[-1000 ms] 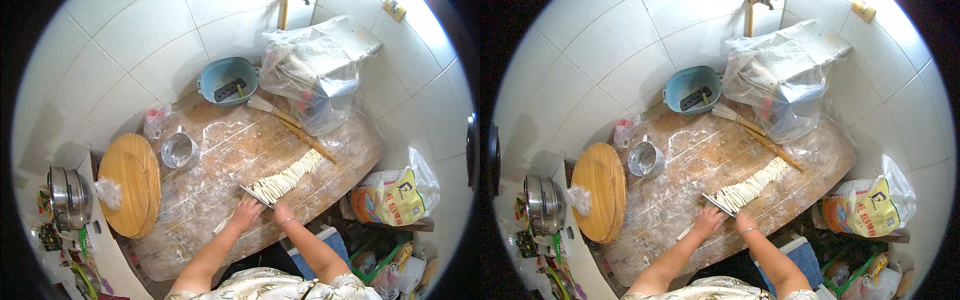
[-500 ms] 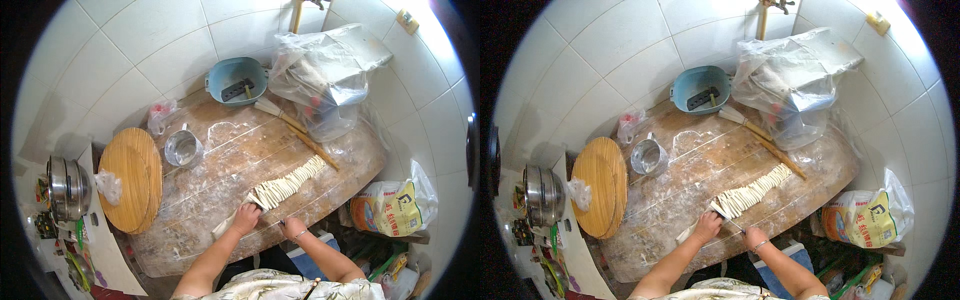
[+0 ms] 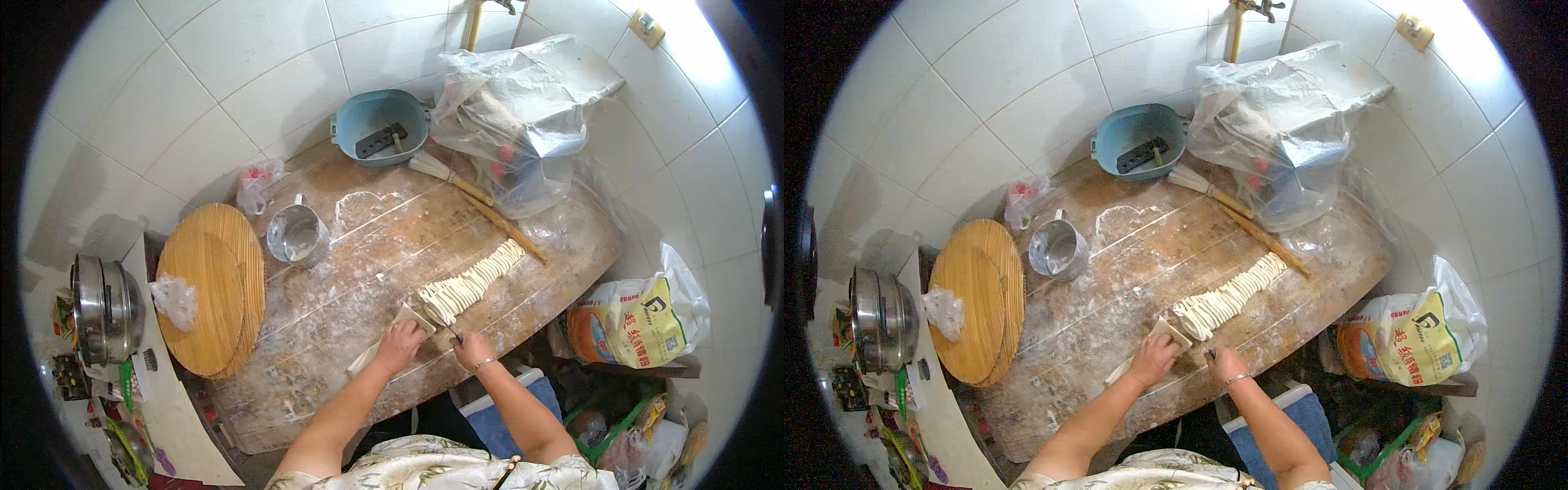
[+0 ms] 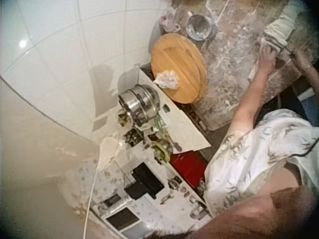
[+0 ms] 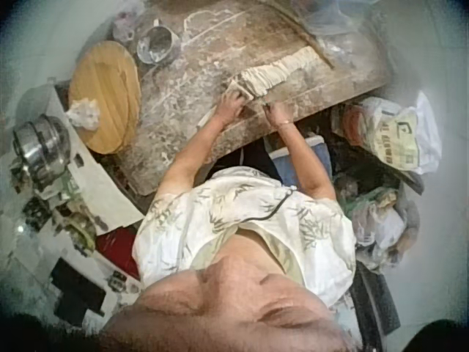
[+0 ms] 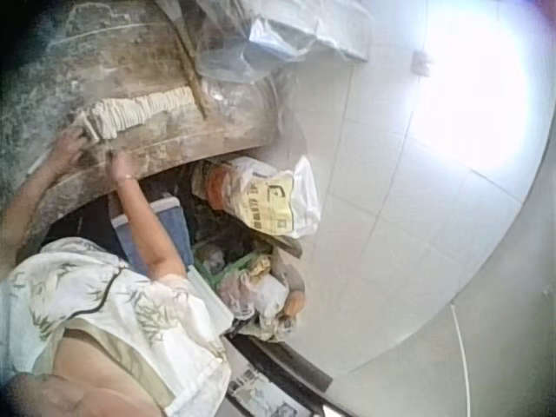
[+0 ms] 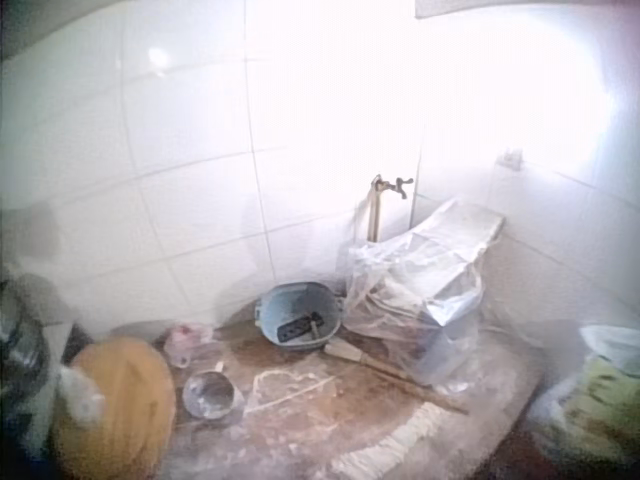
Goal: The person cuts a roll of dough into strips using a knife and then fluffs and separates the strips by hand on a plastic-covered table.
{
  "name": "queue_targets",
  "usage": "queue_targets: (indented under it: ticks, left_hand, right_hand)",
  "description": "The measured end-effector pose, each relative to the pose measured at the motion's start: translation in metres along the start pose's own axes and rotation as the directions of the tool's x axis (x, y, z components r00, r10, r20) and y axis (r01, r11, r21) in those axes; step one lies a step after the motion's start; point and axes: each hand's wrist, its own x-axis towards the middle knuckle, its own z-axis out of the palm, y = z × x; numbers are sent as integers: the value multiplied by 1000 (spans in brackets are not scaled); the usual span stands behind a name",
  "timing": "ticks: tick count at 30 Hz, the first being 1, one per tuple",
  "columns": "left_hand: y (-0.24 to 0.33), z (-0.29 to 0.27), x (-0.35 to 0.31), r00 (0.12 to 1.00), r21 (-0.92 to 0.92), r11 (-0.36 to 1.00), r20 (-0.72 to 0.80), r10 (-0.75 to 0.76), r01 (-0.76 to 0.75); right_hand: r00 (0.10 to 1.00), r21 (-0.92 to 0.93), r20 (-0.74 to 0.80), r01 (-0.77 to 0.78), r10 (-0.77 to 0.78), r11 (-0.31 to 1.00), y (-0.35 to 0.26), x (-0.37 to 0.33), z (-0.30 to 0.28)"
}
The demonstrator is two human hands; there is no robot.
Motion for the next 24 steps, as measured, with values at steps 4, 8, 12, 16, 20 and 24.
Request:
queue_targets:
  ticks: [4, 8, 12, 16, 20, 24]
  left_hand:
    - [4, 2, 1, 999, 51, 999, -37, 22, -20]
    - [1, 0, -2, 999, 42, 999, 32, 20, -21]
    - [5, 3, 0, 990, 15, 999, -135, 51, -50]
    - [-1, 10, -9, 988, 73, 996, -139, 62, -52]
    - [2, 4, -9, 998, 26, 998, 12, -58, 58]
    - [0, 1, -11, 999, 39, 998, 19, -46, 45]
  right_hand:
    - [996, -148, 65, 78, -68, 986, 26, -13, 16]
    - [993, -144, 118, 16, 2, 989, 8, -9, 15]
    - [995, -62, -41, 90, -92, 994, 17, 40, 65]
    - [997, 0, 12, 80, -80, 997, -5, 42, 49]
    - [994, 142, -84, 80, -69, 987, 14, 23, 38]
    - [993, -52, 60, 108, -105, 993, 12, -9, 19]
